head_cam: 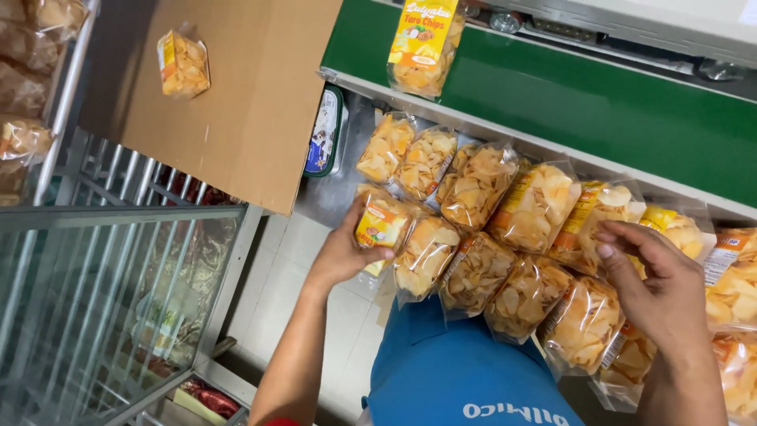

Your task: Arranging bags of chips on a conveyor belt and feeding them into a heat sealing machine for packaging.

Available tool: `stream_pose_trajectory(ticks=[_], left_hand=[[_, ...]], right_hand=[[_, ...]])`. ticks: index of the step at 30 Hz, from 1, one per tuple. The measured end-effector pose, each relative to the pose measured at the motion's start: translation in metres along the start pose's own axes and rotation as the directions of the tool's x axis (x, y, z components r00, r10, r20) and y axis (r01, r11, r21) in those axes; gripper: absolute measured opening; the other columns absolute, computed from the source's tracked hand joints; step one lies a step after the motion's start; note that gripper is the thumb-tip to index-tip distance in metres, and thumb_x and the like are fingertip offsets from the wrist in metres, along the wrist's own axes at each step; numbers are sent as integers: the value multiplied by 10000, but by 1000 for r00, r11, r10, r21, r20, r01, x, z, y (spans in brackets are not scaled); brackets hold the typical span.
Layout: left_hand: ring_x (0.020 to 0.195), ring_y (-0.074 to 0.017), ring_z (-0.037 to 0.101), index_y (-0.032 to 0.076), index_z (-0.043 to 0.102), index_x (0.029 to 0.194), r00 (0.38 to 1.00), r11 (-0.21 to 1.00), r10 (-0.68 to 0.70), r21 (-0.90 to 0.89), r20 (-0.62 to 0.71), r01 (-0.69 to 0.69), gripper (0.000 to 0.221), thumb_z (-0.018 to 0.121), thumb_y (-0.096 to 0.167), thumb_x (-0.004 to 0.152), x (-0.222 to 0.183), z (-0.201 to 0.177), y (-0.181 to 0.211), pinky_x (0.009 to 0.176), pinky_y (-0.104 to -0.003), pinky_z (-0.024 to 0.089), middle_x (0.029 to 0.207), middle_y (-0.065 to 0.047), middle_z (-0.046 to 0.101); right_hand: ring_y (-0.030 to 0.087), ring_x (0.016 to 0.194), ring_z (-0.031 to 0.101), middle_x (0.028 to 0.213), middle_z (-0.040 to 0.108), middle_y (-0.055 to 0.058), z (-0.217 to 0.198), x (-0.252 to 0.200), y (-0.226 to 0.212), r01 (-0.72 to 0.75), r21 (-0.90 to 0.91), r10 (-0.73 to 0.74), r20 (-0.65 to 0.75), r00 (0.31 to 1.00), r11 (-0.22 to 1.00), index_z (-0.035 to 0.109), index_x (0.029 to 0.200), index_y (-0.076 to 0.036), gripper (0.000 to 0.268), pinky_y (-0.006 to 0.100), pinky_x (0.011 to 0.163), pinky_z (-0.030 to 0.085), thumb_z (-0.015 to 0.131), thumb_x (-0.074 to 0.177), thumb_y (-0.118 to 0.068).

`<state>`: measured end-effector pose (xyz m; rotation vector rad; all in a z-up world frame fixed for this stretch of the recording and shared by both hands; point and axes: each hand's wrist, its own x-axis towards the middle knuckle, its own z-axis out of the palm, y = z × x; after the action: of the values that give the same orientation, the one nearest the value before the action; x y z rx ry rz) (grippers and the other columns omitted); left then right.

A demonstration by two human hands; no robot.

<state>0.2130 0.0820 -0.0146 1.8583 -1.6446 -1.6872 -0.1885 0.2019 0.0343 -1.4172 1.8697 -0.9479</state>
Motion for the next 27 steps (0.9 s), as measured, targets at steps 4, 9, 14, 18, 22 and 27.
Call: stream_pose_trajectory(ticks=[4,9,14,18,22,27], left_hand=[[1336,-149,557,187,207,1635,998,998,-5,-55,-57,2,1226,891,357,632,-3,0,7,1062,-282,471,1557,-8,516],[1333,-214,559,105,299,1588,977,936,85,-321,-197,-147,1078,874,163,678,-10,-24,30,1102,-363,510,1516,-104,511],[1355,-292,524,105,332,1577,844,356,516,-859,-147,-367,807,759,18,897,26,19,63,1137,-478,495,1469,-154,505],[1349,-357,580,160,389,1561,832,107,524,-955,-183,-278,729,778,159,944,73,87,89,1092,-541,522,1501,-177,558],[1289,-251,630,162,446,1522,853,89,499,-969,-155,-229,665,779,224,950,62,137,142,1045,-392,570,1459,-94,598],[1272,-272,620,137,373,1603,864,224,495,-947,-94,-231,811,802,181,916,57,164,160,1040,-486,556,1431,-66,576]], right_hand=[[262,1147,678,1239,715,183,-4,-2,-5,-52,21,53,-11,999,998,678,1306,45,322,377,1024,555,678,995,-37],[242,1133,685,1242,715,186,-5,0,-10,-65,79,68,-25,997,995,679,1275,57,284,343,971,569,666,1009,-40],[219,1091,716,1247,726,155,16,16,-22,85,80,-89,54,995,993,667,1301,6,340,342,993,567,675,973,-83],[256,850,709,1058,737,156,46,26,-41,318,247,-284,-162,945,915,725,1247,-14,421,414,820,585,835,847,-89],[293,910,714,1082,705,191,53,25,-36,333,220,-253,-326,911,917,700,1168,10,531,432,856,571,946,732,-166],[433,981,688,1095,686,227,20,23,-13,398,-114,-400,-484,778,910,700,1051,44,51,486,890,532,732,1012,52]])
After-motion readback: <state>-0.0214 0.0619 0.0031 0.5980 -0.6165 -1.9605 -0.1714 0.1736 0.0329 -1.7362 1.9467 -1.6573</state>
